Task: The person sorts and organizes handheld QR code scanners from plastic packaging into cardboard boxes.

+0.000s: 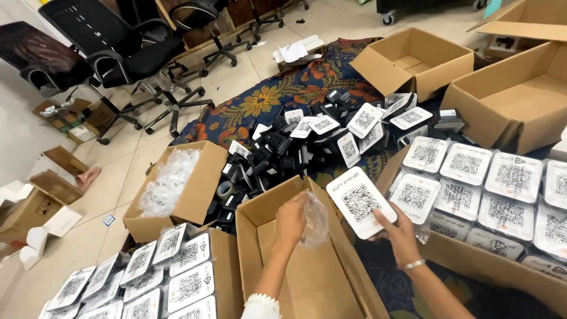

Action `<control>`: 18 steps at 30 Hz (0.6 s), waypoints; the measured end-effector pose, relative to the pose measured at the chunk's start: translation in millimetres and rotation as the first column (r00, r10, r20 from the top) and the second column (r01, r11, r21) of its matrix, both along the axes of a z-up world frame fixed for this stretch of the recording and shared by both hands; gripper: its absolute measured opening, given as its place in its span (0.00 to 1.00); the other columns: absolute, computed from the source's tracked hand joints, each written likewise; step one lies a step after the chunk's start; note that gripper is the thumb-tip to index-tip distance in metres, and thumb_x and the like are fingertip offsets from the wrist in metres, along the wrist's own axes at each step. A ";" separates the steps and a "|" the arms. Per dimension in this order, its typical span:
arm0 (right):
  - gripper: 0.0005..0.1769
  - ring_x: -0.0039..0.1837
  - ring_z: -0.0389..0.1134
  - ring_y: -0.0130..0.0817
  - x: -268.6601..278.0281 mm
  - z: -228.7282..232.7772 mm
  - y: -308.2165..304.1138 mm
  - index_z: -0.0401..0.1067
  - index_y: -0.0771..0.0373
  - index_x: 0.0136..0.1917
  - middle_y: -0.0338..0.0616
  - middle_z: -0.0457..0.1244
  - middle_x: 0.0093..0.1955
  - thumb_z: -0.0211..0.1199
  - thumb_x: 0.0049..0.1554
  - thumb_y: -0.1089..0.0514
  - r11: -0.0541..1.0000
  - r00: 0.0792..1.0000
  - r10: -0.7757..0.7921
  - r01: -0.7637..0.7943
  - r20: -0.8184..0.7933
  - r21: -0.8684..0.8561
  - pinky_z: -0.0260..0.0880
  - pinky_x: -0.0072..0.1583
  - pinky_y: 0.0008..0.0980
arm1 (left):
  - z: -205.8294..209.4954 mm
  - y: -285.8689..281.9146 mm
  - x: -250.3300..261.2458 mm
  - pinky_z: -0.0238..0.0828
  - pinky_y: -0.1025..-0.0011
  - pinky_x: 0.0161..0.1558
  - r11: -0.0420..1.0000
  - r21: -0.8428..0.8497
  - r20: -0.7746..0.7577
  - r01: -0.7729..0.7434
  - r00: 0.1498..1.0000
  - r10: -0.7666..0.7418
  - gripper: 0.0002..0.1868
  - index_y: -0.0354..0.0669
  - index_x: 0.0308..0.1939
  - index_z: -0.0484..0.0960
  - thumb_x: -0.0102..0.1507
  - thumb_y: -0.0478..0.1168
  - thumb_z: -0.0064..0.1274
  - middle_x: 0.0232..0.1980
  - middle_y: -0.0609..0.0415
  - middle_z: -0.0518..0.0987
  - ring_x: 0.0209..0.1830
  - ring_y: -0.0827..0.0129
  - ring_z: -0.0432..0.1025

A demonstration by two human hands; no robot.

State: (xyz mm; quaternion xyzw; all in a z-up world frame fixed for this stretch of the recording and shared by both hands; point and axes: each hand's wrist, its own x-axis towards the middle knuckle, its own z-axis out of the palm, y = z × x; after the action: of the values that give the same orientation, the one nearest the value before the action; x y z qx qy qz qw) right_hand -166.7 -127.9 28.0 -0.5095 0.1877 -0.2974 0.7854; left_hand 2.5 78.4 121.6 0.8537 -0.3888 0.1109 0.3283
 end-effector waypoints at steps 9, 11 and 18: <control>0.28 0.56 0.71 0.31 -34.9 31.2 10.4 0.66 0.67 0.70 0.43 0.69 0.58 0.63 0.58 0.57 0.889 0.908 0.339 -0.395 0.246 0.233 0.72 0.57 0.36 | 30.5 -19.6 -36.0 0.76 0.60 0.47 0.945 -0.025 -0.109 0.325 0.939 -0.326 0.23 0.41 0.48 0.84 0.47 0.27 0.58 0.48 0.41 0.83 0.49 0.43 0.76; 0.29 0.56 0.72 0.30 -36.5 37.2 9.9 0.66 0.67 0.70 0.43 0.70 0.58 0.63 0.57 0.57 0.884 0.905 0.351 -0.405 0.242 0.234 0.72 0.57 0.36 | 5.6 -18.9 -16.2 0.76 0.63 0.46 0.954 0.009 -0.175 0.300 0.939 -0.294 0.21 0.42 0.48 0.85 0.52 0.27 0.57 0.47 0.41 0.84 0.47 0.47 0.79; 0.31 0.50 0.73 0.25 -48.4 28.3 4.0 0.69 0.71 0.67 0.43 0.72 0.53 0.67 0.54 0.55 0.862 0.862 0.506 -0.506 -0.028 0.000 0.76 0.50 0.28 | 62.7 8.8 -48.8 0.71 0.52 0.36 0.988 0.026 -0.698 0.149 0.711 -0.089 0.20 0.49 0.61 0.82 0.67 0.30 0.48 0.56 0.48 0.86 0.40 0.35 0.72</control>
State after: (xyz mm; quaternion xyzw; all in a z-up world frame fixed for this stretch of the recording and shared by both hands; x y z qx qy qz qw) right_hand -215.1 -123.9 56.3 -0.5478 0.0570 -0.0748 0.8313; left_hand -46.3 87.3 184.3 0.8185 -0.2956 -0.2543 0.4220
